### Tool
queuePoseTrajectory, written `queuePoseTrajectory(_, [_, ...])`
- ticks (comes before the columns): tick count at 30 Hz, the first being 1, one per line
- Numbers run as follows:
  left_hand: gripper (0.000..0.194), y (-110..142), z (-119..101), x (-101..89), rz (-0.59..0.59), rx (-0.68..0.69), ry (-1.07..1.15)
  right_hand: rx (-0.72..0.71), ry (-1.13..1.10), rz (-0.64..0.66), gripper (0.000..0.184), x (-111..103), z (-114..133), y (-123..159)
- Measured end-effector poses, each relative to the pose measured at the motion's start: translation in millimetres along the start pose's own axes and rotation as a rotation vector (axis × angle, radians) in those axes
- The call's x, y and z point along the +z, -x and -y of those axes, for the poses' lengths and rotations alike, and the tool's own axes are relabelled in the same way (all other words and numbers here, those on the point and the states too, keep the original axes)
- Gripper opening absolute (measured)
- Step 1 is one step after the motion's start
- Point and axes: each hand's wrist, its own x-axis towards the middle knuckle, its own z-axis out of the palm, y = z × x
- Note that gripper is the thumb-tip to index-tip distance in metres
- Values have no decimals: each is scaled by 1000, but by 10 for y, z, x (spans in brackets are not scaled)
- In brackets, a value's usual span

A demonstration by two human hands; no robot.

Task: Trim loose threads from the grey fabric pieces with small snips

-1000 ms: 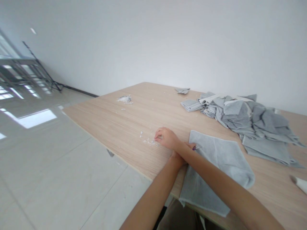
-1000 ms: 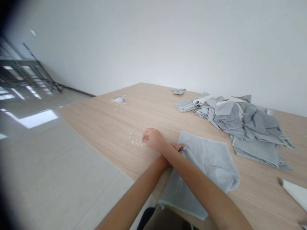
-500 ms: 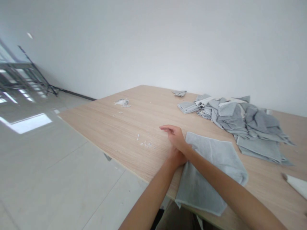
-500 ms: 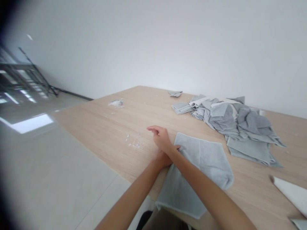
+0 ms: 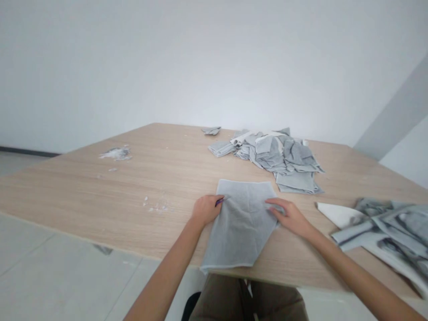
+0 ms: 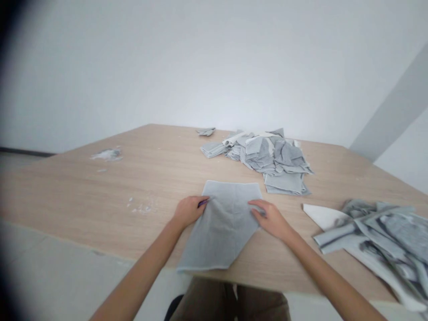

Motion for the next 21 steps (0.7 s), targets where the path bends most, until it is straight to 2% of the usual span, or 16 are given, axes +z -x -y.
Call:
queuePoseTrajectory(4, [37,-19,29,14,-24,-9,-13,-43,35,65,42,-47,-223,457])
queuePoseTrajectory(8, [37,-35,48,10,-45,-13,0,-128,125,20,54,-36,-359,660])
queuePoseTrajectory(13, [36,-38,69,6,-77,-3,72,-301,297,-70,42,20,-348,586])
queuePoseTrajectory(17, [40,-48,99,9,-135,-13,186,-373,330,-17,28,49,-314,429])
queuePoseTrajectory(21, [50,-34,86,-59,-196,-9,331,-363,273,4,21,60,-322,377])
